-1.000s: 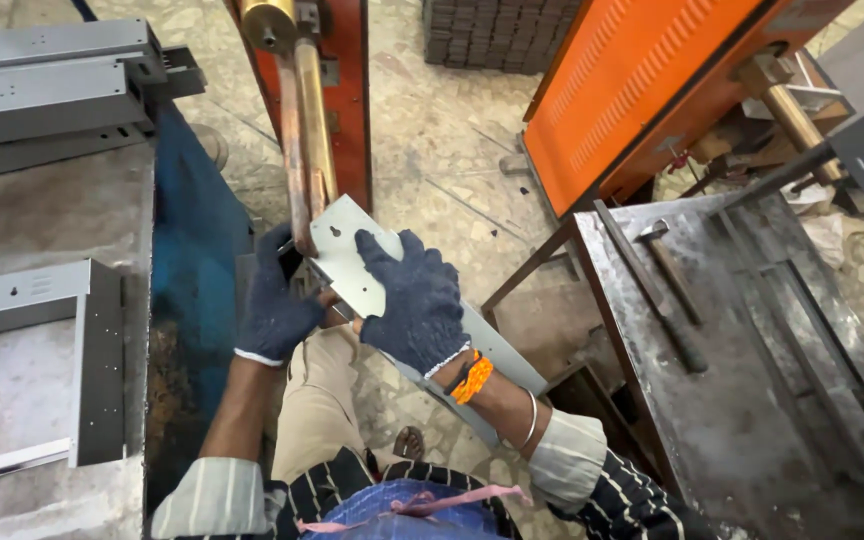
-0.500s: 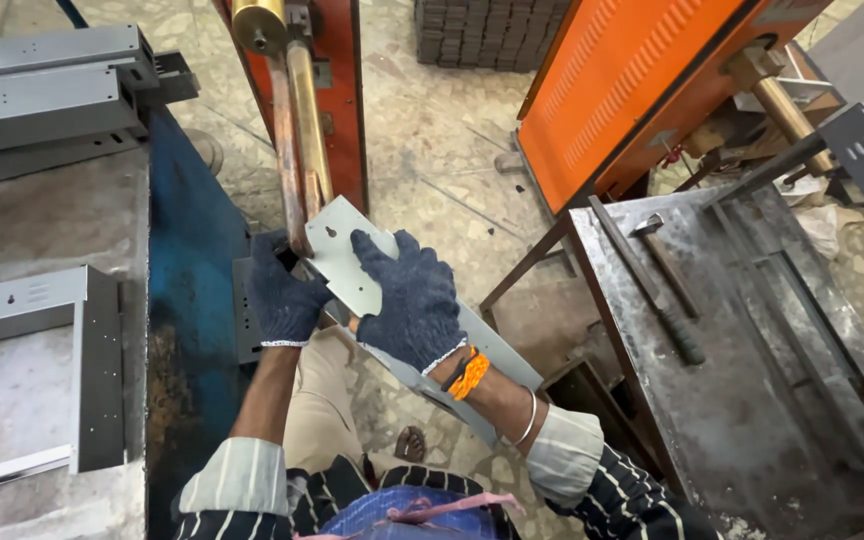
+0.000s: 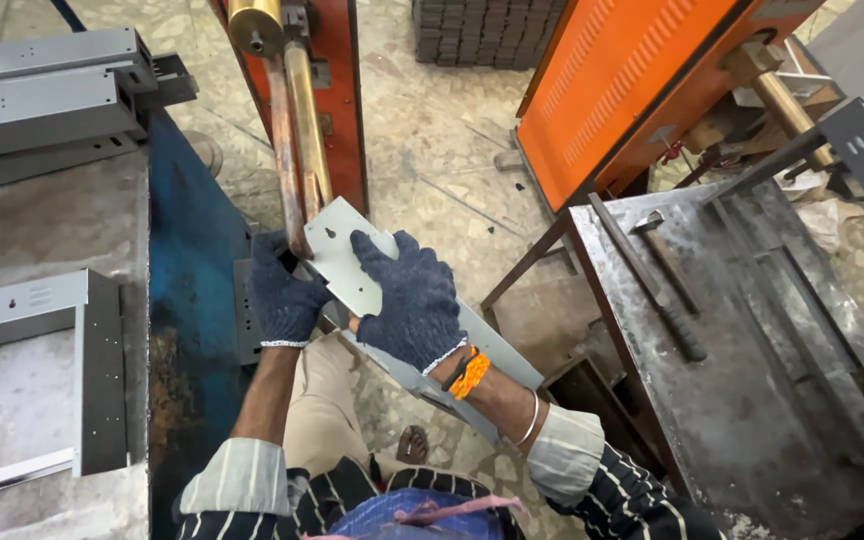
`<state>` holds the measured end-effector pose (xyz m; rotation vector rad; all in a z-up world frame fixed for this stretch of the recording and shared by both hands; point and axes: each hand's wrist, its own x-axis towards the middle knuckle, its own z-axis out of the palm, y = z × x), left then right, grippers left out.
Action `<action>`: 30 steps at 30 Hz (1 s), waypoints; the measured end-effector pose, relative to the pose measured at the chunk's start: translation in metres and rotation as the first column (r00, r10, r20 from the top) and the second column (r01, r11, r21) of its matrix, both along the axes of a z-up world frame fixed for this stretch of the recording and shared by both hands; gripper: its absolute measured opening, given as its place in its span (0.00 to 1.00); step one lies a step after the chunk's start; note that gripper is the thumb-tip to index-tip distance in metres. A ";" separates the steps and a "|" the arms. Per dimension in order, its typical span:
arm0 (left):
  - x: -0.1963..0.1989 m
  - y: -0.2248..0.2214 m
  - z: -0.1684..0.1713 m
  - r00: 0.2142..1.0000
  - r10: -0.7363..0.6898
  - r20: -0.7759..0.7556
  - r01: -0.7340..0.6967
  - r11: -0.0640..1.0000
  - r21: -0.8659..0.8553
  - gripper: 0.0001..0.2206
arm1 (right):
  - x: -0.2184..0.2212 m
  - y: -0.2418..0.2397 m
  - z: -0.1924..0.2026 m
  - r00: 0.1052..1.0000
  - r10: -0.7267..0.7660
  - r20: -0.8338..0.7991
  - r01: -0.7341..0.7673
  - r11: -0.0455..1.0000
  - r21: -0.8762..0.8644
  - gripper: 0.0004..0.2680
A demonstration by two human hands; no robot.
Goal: Assembling and spot-welding metal enclosure components using industrial machinery.
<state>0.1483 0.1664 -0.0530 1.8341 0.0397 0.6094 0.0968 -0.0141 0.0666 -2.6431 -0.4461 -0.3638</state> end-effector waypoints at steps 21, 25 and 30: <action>0.002 -0.004 0.008 0.999 -0.028 -0.027 0.028 1.000 -0.014 0.31 | 0.006 0.000 -0.001 1.000 -0.006 -0.012 0.005 0.998 -0.062 0.39; 0.004 -0.002 0.001 0.998 -0.064 -0.005 0.064 0.997 -0.053 0.31 | 0.003 0.002 0.001 1.000 -0.023 -0.014 0.022 0.998 -0.060 0.39; 0.006 -0.001 -0.002 0.999 -0.022 -0.023 0.021 1.000 -0.014 0.31 | 0.004 0.001 0.005 1.000 -0.001 0.013 0.001 0.999 -0.052 0.38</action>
